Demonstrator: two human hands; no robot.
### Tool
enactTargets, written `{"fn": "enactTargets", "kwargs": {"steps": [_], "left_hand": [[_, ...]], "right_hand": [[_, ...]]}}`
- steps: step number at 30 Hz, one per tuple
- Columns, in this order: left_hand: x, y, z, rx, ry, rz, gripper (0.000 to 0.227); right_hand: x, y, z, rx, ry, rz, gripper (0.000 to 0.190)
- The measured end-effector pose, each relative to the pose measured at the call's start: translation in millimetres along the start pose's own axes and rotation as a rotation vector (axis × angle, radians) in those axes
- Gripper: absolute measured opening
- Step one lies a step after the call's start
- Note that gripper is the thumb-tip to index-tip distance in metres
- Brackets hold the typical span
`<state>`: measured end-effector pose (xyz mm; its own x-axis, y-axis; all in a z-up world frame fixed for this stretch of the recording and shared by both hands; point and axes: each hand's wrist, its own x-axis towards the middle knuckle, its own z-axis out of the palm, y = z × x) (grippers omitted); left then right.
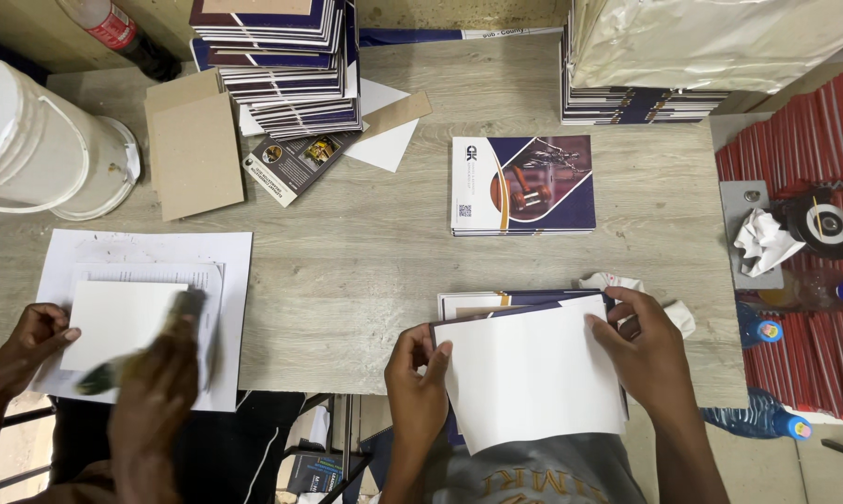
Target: The person inserts white paper sheets into book covers and stacks them on the table. Another person applies glue to the edges of the paper sheets using a brush. The person then closes the covers and places the assembled books into a pile.
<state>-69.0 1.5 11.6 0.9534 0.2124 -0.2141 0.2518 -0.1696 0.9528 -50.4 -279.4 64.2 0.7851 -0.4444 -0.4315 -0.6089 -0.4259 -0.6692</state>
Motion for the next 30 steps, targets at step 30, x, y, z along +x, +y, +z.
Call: {"fn": "enactTargets", "kwargs": {"steps": [30], "left_hand": [[-14,47,-11,0.059,-0.035,0.153,0.032]], "right_hand": [[1,59,-5,0.671,0.026,-0.111,0.019]]}}
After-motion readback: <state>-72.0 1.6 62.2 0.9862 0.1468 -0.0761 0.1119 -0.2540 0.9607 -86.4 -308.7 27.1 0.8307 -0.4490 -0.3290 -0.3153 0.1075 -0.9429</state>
